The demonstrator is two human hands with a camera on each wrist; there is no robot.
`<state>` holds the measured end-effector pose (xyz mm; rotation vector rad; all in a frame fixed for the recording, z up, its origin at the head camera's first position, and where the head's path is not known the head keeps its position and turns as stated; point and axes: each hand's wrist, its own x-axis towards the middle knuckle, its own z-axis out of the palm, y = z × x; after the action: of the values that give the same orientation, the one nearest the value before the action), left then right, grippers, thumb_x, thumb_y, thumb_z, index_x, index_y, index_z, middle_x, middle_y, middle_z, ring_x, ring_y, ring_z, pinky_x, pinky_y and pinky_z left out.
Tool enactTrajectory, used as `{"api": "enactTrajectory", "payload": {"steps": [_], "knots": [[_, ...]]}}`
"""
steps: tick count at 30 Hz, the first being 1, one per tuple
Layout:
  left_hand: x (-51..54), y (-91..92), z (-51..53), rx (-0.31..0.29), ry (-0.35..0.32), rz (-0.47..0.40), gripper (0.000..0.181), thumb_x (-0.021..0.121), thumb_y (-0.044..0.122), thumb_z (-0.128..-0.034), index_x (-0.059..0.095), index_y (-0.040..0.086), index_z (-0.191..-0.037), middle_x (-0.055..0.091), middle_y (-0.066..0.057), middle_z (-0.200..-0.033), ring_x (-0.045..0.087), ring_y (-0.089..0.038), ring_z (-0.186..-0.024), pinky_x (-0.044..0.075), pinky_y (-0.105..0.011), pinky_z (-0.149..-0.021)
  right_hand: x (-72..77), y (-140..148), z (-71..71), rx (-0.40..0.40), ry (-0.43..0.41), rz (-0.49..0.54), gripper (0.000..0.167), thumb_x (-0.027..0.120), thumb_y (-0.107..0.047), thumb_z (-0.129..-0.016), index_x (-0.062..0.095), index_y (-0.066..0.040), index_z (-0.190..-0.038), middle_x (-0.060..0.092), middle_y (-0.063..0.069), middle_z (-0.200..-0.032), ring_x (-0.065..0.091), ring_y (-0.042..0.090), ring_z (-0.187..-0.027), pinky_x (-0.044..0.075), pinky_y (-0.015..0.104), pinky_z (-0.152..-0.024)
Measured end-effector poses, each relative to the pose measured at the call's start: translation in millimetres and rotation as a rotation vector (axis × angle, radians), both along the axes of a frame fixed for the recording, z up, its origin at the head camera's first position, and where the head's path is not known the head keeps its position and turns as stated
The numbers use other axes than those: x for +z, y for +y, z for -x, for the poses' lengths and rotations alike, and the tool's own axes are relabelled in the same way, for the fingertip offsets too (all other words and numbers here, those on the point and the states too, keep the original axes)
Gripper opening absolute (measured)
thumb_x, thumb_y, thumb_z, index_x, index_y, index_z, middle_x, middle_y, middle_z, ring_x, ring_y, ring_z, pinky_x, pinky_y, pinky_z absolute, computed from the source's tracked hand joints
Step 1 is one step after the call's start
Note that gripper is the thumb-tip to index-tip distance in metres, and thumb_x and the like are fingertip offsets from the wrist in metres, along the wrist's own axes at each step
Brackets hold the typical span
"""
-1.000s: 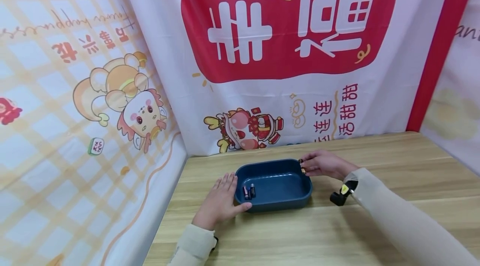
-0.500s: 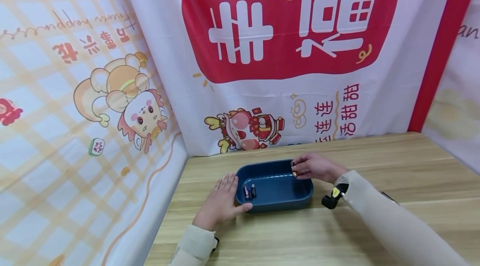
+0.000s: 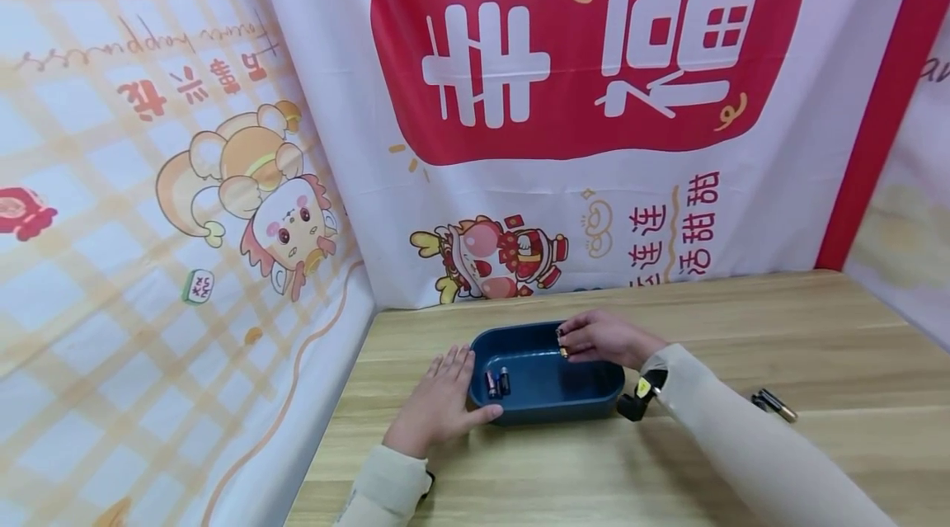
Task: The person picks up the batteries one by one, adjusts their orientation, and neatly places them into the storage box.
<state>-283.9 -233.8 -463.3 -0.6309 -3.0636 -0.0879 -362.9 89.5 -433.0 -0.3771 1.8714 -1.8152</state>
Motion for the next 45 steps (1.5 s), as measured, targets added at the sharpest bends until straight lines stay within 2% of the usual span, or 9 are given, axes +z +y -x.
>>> {"api": "enactTrajectory", "payload": {"steps": [15,20,25,33,40,45], "knots": [[1.8,0.4,-1.0,0.004,-0.03,-0.003,0.106,0.034,0.083,-0.0835,0.016,0.008,-0.156,0.012,-0.008,-0.162,0.007,-0.028,-0.147,0.011,-0.05,-0.116,-6.2,-33.0,-1.3,-0.006,0.009,-0.033,0.029,0.06,-0.004,-0.095,0.056,0.011,-0.12,0.063,0.026,-0.109,0.067,0.029,-0.09,0.055,0.047,-0.084],[2.1,0.2,-1.5,-0.001,-0.028,0.003,0.105,0.034,0.082,-0.0842,0.016,0.008,-0.156,0.012,-0.009,-0.161,0.007,-0.028,-0.147,0.01,-0.049,-0.116,-12.6,-40.8,0.2,-0.006,0.007,-0.052,0.033,0.061,-0.004,-0.095,0.054,0.013,-0.123,0.063,0.025,-0.108,0.068,0.028,-0.088,0.056,0.046,-0.081],[1.7,0.6,-0.9,-0.002,-0.027,0.001,0.105,0.034,0.082,-0.0841,0.016,0.008,-0.156,0.012,-0.009,-0.161,0.007,-0.028,-0.147,0.01,-0.049,-0.116,-19.3,-46.6,2.1,-0.011,-0.011,-0.054,0.033,0.061,-0.001,-0.094,0.054,0.014,-0.122,0.062,0.029,-0.112,0.068,0.027,-0.086,0.056,0.045,-0.08],[2.6,0.2,-1.4,-0.01,-0.021,-0.004,0.105,0.035,0.081,-0.0848,0.018,0.006,-0.156,0.014,-0.011,-0.161,0.009,-0.03,-0.147,0.012,-0.051,-0.116,-26.1,-53.4,2.3,-0.028,-0.039,-0.131,0.027,0.064,-0.002,-0.092,0.059,0.011,-0.116,0.067,0.017,-0.096,0.068,0.023,-0.08,0.058,0.04,-0.076],[2.8,0.1,-1.2,-0.013,-0.022,0.006,0.11,0.026,0.087,-0.081,0.017,0.006,-0.156,0.014,-0.01,-0.161,0.008,-0.029,-0.147,0.012,-0.05,-0.116,-31.4,-61.5,-0.2,-0.011,-0.039,-0.159,0.022,0.066,0.0,-0.09,0.062,0.01,-0.109,0.068,0.016,-0.092,0.068,0.022,-0.076,0.058,0.04,-0.073],[0.9,-0.8,0.2,-0.014,-0.022,-0.009,0.106,0.032,0.083,-0.0842,0.017,0.006,-0.156,0.013,-0.01,-0.161,0.008,-0.029,-0.147,0.011,-0.049,-0.116,-30.8,-66.6,-0.6,-0.006,-0.047,-0.167,0.019,0.065,0.002,-0.09,0.062,0.009,-0.107,0.067,0.016,-0.09,0.067,0.021,-0.075,0.058,0.041,-0.073]]}}
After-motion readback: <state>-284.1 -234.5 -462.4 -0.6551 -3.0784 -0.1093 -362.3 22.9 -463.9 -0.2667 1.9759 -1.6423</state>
